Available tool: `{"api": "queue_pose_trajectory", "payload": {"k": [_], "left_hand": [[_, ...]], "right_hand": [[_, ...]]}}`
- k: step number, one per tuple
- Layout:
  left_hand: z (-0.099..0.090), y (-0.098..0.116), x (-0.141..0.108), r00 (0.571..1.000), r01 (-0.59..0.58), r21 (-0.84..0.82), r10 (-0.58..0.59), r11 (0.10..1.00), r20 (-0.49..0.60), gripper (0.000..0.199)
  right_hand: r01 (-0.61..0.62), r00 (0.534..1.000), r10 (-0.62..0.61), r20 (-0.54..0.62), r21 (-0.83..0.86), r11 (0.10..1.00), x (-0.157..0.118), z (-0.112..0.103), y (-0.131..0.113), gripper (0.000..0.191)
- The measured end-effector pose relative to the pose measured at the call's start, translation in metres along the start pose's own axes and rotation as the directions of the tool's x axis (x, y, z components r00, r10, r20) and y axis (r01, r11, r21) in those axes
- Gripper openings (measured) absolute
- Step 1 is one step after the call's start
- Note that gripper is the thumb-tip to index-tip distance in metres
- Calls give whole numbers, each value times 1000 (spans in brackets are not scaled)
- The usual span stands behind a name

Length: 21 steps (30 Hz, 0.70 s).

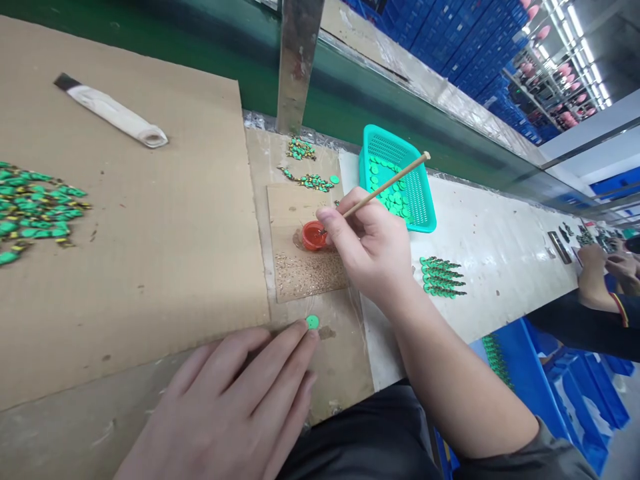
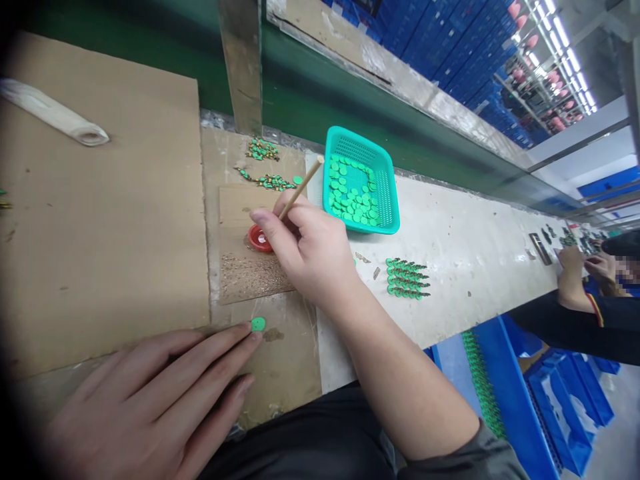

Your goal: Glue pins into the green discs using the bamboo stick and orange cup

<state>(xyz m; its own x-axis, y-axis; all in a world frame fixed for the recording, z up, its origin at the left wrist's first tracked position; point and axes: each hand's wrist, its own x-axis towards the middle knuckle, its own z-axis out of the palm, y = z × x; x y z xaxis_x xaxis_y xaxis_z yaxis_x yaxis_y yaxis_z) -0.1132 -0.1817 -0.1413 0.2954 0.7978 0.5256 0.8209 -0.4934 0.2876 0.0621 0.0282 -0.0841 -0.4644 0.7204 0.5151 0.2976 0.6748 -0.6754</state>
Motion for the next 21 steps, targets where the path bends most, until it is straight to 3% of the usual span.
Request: {"api": "queue_pose_trajectory", "payload": {"k": [7, 13, 18, 21], "left_hand": [[2, 3, -6, 997, 78, -55, -76, 995, 23, 44], [1, 4, -11, 995, 90, -54, -88, 994, 50, 43], [1, 6, -19, 989, 131, -63, -126, 989, 77, 39], [0, 6, -19, 986, 158, -73, -153, 985, 73, 33]], "right_hand": [[34, 998, -32, -54, 32, 999, 1, -1, -2, 37], [18, 987, -18, -160, -2, 1000, -28, -10, -32, 35], [-28, 1000, 27, 12, 31, 999, -77, -11, -47, 29], [-19, 999, 17, 35, 55, 998, -92, -6, -45, 29]]}}
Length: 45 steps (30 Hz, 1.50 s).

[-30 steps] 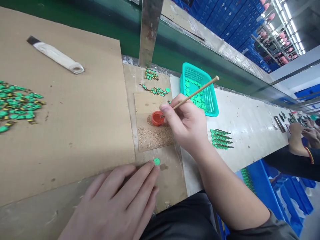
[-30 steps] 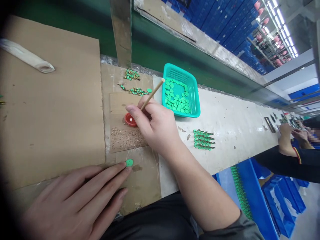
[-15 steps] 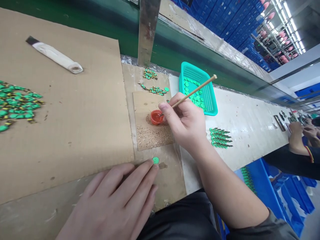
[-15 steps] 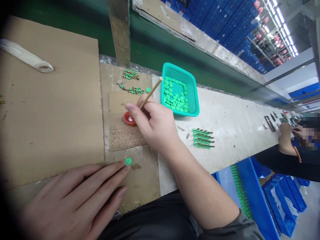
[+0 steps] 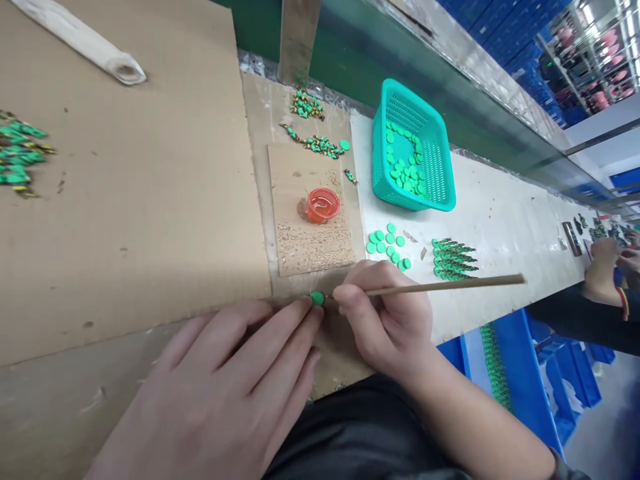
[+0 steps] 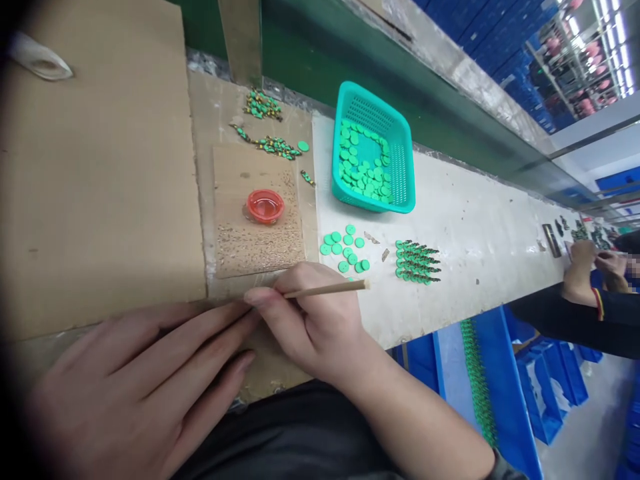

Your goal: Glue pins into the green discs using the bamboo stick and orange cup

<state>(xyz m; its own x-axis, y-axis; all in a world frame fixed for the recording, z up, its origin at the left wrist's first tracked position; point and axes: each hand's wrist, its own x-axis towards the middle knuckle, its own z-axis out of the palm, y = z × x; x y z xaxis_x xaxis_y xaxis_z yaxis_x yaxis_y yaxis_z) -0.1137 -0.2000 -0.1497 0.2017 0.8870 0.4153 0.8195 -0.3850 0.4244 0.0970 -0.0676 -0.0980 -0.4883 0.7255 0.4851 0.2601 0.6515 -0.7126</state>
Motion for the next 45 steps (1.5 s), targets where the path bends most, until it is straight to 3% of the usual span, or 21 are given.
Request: {"api": "queue_pose_trajectory", "payload": {"k": [9, 15, 19, 29, 45], "left_hand": [[-4, 0, 5, 999, -45, 31, 45, 998, 11, 33], [-1, 1, -4, 1000, 13, -2, -13, 1000, 27, 42], [-1, 0, -5, 999, 26, -19, -26, 999, 22, 38], [1, 0, -7, 1000, 11, -25, -10, 1000, 15, 47], [-4, -1, 5, 1000, 2, -38, -2, 999, -10, 35]], "right_hand": [[24, 1000, -24, 1, -23, 999, -1, 4, 4, 29], [24, 1000, -23, 13, -40, 999, -1, 4, 3, 30], [21, 1000, -20, 20, -40, 999, 0, 4, 3, 30], [25, 999, -25, -28, -18, 1000, -4, 4, 4, 29], [81, 997, -81, 8, 5, 997, -3, 6, 6, 31]]}}
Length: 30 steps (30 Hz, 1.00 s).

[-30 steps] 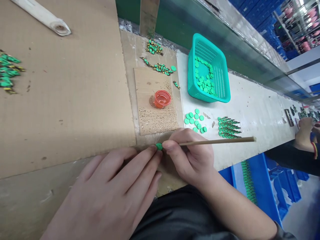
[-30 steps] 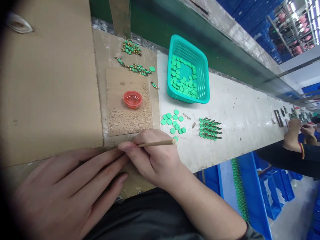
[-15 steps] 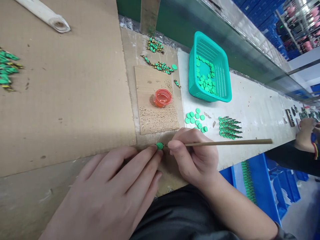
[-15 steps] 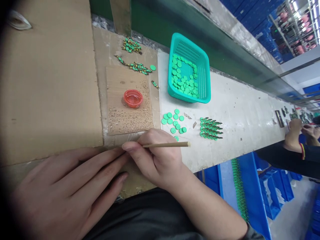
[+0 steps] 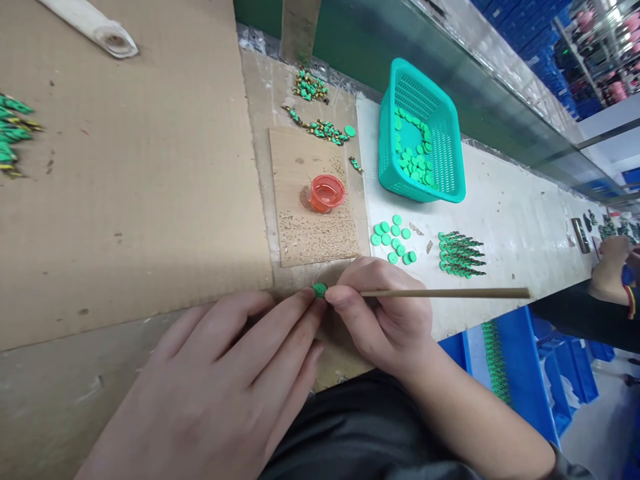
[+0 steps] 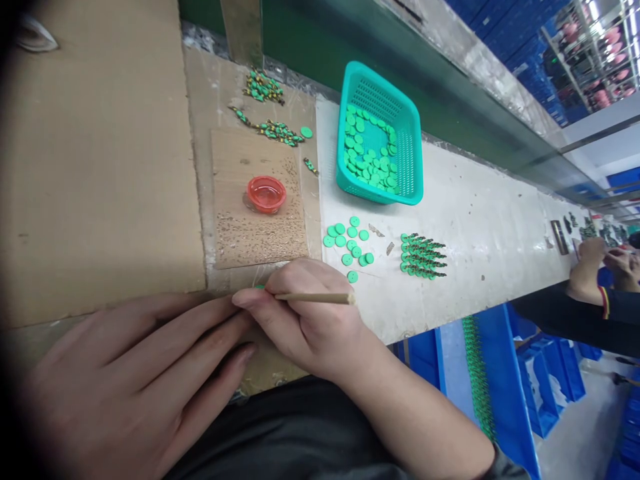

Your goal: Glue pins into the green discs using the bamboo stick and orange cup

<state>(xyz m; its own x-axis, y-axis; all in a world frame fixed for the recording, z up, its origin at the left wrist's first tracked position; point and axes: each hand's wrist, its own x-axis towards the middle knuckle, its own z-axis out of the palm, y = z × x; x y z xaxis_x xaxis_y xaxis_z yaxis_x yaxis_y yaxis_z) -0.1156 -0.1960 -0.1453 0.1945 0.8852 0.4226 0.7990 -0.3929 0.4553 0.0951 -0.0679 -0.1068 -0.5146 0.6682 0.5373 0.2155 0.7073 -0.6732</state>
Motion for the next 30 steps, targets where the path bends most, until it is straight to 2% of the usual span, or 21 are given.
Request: {"api": "queue_pose_trajectory", "payload": {"k": [5, 12, 15, 18, 22, 30], "left_hand": [[-2, 2, 8, 997, -82, 64, 82, 995, 14, 37], [-4, 1, 6, 996, -90, 60, 89, 994, 16, 39], [0, -2, -1, 997, -73, 41, 73, 996, 8, 49], [5, -6, -8, 999, -35, -19, 35, 999, 1, 68], [9, -10, -17, 999, 43, -109, -42, 993, 16, 82], [7, -9, -13, 1000, -23, -35, 24, 999, 19, 60]], "right_hand": [[-1, 1000, 1, 17, -6, 1000, 0, 0, 1, 31], [0, 1000, 0, 5, 1, 1000, -1, 0, -1, 32], [-25, 1000, 25, -18, 30, 999, -2, 0, -1, 30], [-71, 997, 73, -36, 36, 997, -3, -1, -1, 29], [-74, 997, 74, -4, 23, 997, -1, -2, -2, 29], [-50, 999, 50, 12, -9, 999, 0, 0, -3, 31]]}}
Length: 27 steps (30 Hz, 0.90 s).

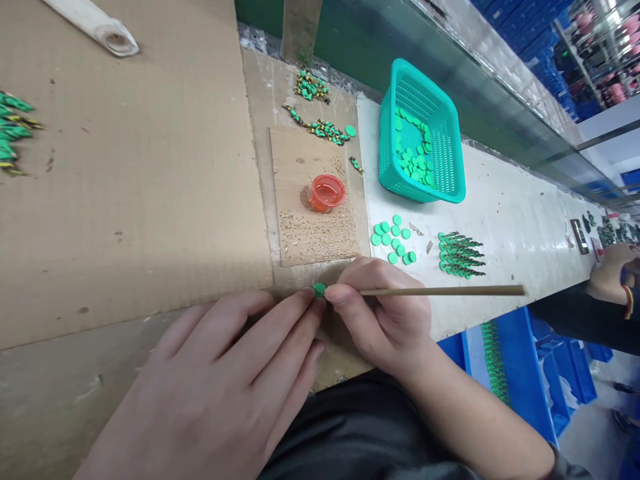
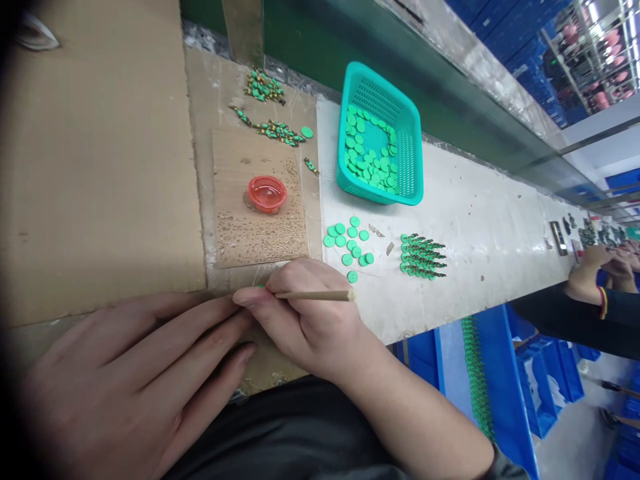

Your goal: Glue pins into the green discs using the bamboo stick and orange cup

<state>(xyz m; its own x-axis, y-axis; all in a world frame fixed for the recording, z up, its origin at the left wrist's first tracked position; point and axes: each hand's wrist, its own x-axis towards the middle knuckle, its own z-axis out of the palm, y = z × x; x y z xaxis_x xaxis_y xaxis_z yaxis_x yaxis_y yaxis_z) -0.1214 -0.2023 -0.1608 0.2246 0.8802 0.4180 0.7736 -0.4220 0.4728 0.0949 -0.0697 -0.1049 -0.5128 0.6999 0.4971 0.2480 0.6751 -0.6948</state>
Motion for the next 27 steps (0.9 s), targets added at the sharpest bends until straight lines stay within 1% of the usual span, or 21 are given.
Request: {"api": "queue_pose_trajectory", "payload": {"k": [4, 10, 15, 18, 23, 25, 27], "left_hand": [[0, 0, 3, 1000, -8, 20, 8, 1000, -3, 54], [-9, 6, 10, 998, -58, 76, 59, 995, -2, 42], [-8, 6, 12, 999, -29, 69, 30, 997, -12, 37], [-6, 3, 9, 999, -32, 81, 33, 996, -10, 39], [-3, 1, 4, 999, -38, 65, 38, 997, 2, 53], [-3, 2, 6, 999, -34, 48, 34, 998, 3, 53], [-5, 3, 13, 999, -35, 18, 36, 999, -14, 54]], "right_hand": [[9, 1000, -9, -6, -18, 1000, 0, 0, 0, 30], [-23, 1000, 23, 2, -9, 1000, 0, 0, 0, 30], [-12, 999, 11, -35, -14, 1000, -3, -1, 0, 29], [-17, 999, 15, -32, -45, 999, -2, -1, 0, 29], [-21, 1000, 20, -12, -50, 999, -1, 0, 1, 29], [-16, 999, 14, -48, -33, 999, -3, -2, 0, 29], [-29, 994, 29, -103, 0, 1000, -7, -6, -1, 21]]}}
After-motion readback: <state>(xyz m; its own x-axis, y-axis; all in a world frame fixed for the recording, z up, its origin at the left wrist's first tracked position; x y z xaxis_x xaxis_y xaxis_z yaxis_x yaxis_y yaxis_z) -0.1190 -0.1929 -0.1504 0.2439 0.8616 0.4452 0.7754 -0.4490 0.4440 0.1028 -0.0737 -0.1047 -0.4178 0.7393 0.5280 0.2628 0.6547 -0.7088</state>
